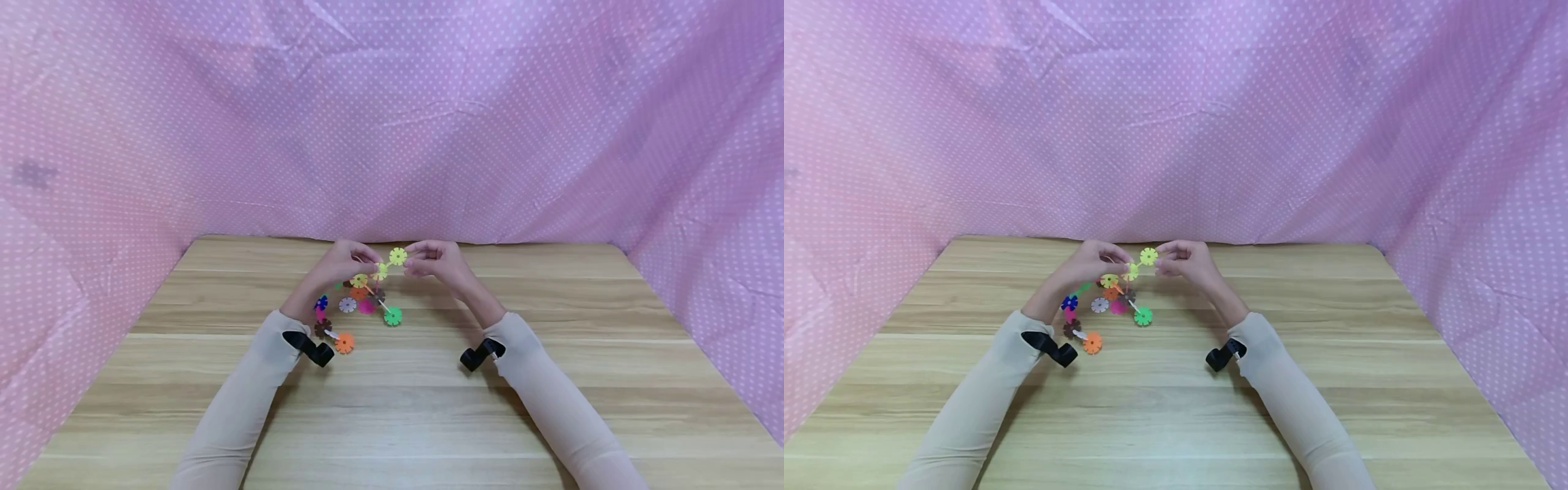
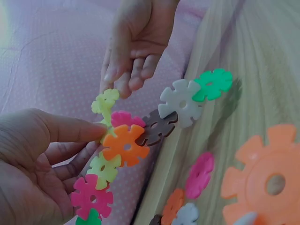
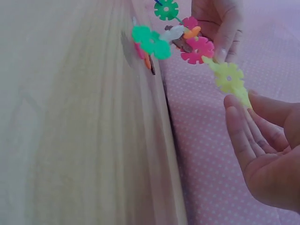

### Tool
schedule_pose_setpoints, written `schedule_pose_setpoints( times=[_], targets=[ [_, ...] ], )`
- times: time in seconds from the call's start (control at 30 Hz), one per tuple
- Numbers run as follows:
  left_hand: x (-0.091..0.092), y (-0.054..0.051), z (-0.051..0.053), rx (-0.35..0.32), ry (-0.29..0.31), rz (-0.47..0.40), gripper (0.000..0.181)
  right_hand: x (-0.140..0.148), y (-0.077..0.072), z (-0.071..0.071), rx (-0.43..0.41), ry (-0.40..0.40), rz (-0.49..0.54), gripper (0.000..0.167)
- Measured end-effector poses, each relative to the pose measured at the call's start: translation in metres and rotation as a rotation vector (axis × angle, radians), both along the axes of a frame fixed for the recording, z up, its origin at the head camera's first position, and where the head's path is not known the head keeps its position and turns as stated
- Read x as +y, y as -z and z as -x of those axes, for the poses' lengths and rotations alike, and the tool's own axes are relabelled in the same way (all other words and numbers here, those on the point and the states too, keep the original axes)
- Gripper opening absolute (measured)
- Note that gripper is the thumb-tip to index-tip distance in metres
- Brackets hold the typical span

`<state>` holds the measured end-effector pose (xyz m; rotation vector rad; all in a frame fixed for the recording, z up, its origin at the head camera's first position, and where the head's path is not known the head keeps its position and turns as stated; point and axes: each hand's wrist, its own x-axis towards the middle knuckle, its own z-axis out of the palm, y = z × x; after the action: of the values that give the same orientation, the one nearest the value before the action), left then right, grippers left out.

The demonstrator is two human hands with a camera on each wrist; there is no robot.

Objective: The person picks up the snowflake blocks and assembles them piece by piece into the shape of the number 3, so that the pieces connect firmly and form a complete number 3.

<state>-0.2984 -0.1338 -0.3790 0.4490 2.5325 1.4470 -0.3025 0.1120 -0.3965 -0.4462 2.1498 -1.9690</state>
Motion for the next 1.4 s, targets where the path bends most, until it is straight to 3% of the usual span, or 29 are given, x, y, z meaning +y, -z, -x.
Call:
schedule_pose_setpoints(
  times=[0.27, 0.5, 0.67, 0.97, 1.2, 1.4],
  targets=[
    [-0.013, 0.002, 0.005, 0.069, -0.115, 0.007, 0.020, -0.005, -0.007, -0.008, 0.021, -0.102, -0.106, 0.035],
    [-0.025, 0.005, 0.012, 0.141, -0.215, -0.021, 0.021, -0.023, -0.005, -0.014, 0.146, -0.307, -0.288, 0.027],
    [-0.032, 0.007, 0.015, 0.132, -0.261, -0.034, 0.020, -0.039, 0.000, -0.015, 0.181, -0.405, -0.441, 0.029],
    [-0.037, 0.011, 0.019, 0.092, -0.281, -0.083, 0.020, -0.059, 0.004, -0.013, 0.240, -0.493, -0.650, 0.032],
    [-0.039, 0.011, 0.020, 0.068, -0.269, -0.096, 0.019, -0.068, 0.002, -0.012, 0.339, -0.568, -0.718, 0.031],
    [-0.040, 0.011, 0.020, 0.035, -0.263, -0.100, 0.021, -0.071, 0.003, -0.013, 0.379, -0.573, -0.778, 0.028]
  ],
)
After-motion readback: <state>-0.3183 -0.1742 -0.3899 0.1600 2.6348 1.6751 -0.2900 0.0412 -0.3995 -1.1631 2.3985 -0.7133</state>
